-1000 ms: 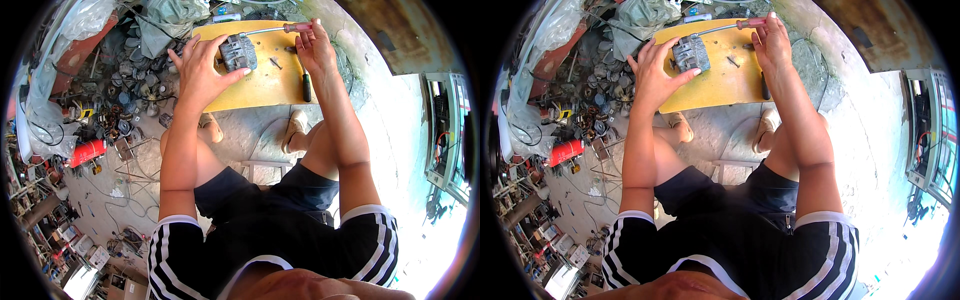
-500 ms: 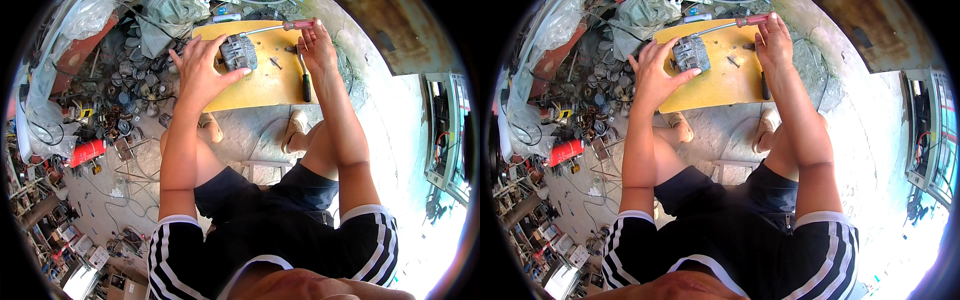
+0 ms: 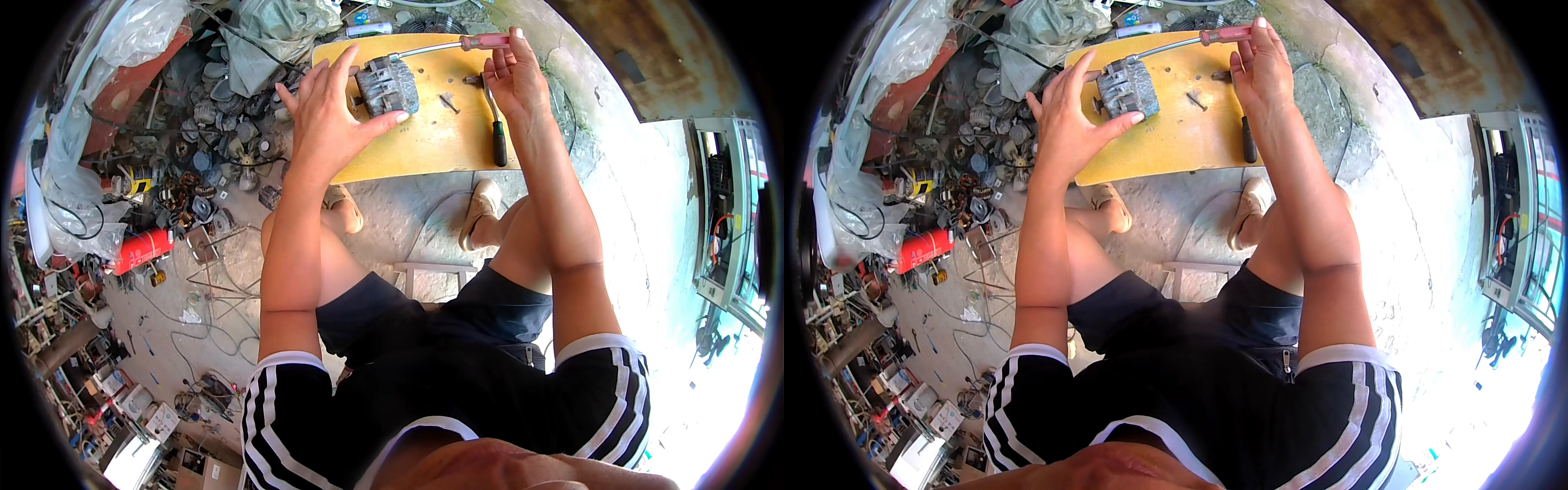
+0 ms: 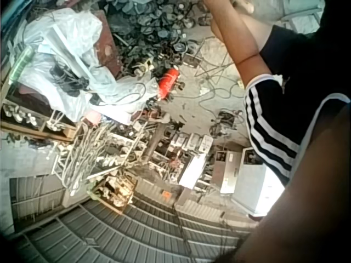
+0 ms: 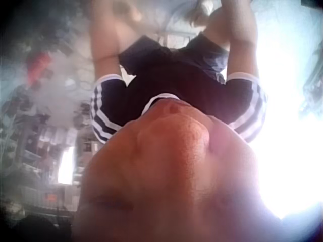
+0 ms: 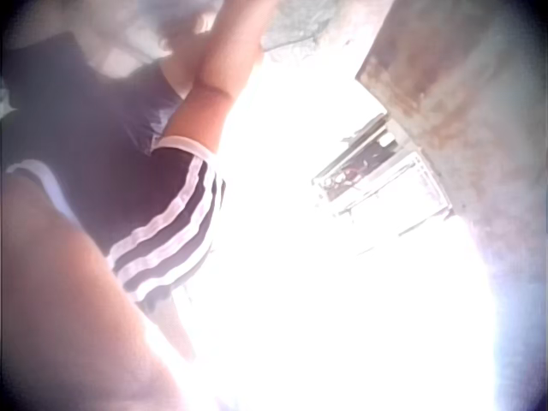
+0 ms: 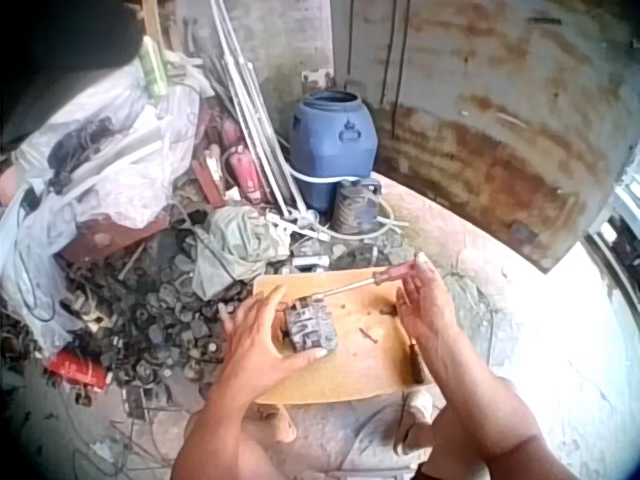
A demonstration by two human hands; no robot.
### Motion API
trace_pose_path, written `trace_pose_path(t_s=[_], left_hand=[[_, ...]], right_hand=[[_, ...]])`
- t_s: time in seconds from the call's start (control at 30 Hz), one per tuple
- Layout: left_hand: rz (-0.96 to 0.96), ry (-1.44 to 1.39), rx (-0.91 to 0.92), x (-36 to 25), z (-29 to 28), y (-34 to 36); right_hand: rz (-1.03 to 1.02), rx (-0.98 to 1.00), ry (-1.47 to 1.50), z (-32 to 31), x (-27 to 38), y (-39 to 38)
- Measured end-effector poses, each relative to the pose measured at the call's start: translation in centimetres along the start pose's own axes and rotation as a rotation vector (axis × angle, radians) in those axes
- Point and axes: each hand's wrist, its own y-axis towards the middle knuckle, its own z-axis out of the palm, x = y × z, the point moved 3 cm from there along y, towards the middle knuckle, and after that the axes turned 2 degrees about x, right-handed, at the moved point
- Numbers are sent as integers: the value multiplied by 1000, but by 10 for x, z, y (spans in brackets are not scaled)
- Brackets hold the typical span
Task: The person disassembles a mechanical part by hand, using a socket wrench to remove a bolt and then using a screwdriver to pry and loosen components of the assembly.
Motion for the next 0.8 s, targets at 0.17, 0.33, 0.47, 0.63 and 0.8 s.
trace_pose_path(t_s=[0.17,0.33,0.47,0.63,0.8], left_hand=[[44,93,28,2,3,-2],[7,23,6,-1,0,0],[36,73,34,1,0,-1],[19,28,-6,0,-1,-1],[40,70,35,-3,-2,0]], right_hand=[[-14,93,-9,-6,-3,4],[19,153,107,-8,-6,12],[-5,15,15,0,-2,1],[-26,12,12,0,-2,-2],[15,162,57,-13,-8,17]])
